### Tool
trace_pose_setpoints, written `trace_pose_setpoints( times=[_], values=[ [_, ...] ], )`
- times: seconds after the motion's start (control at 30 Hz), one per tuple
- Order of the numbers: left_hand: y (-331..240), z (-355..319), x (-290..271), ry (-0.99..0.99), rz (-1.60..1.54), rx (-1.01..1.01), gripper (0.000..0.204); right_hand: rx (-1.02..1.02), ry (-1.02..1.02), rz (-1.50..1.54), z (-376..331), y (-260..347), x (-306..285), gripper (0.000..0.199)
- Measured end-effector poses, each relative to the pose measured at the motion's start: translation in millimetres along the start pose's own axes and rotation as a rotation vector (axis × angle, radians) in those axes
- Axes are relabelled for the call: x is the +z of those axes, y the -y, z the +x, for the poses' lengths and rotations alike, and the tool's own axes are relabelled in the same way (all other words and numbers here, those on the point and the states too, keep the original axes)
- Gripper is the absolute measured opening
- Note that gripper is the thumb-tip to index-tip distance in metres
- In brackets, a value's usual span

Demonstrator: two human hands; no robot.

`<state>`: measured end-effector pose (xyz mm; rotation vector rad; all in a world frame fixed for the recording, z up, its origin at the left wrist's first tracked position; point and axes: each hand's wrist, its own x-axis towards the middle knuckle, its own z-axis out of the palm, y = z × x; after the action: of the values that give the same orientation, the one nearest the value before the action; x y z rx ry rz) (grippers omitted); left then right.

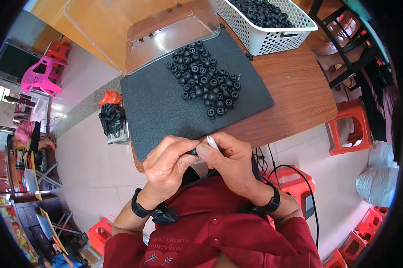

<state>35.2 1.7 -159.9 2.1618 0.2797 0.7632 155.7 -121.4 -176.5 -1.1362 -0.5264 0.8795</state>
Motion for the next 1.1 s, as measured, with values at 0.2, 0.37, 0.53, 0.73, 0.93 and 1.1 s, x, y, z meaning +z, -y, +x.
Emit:
trace_pose_setpoints(
  times=[0.2, 0.37, 0.53, 0.73, 0.93, 1.1],
  values=[
    [-2, 1, 4, -0.027, 0.048, -0.03, 0.026, 0.011, 0.047, 0.028, -1, 1, -2, 0.016],
    [-2, 6, 2, 0.014, 0.106, 0.051, 0.025, 0.038, 0.052, 0.038, -2, -3, -6, 0.015],
    [-3, 1, 4, -0.002, -0.008, -0.097, 0.024, 0.059, 0.067, 0.055, -2, -2, -8, 0.014],
    [6, -2, 7, -0.029, -0.132, -0.139, 0.026, 0.07, 0.069, 0.042, -2, -2, -9, 0.015],
    [13, -6, 8, -0.052, -0.254, -0.173, 0.027, 0.078, 0.081, 0.031, 0, -1, -9, 0.014],
    [17, -13, 11, -0.091, -0.5, -0.344, 0.025, 0.069, 0.096, 0.006, -2, 0, -10, 0.014]
  ],
)
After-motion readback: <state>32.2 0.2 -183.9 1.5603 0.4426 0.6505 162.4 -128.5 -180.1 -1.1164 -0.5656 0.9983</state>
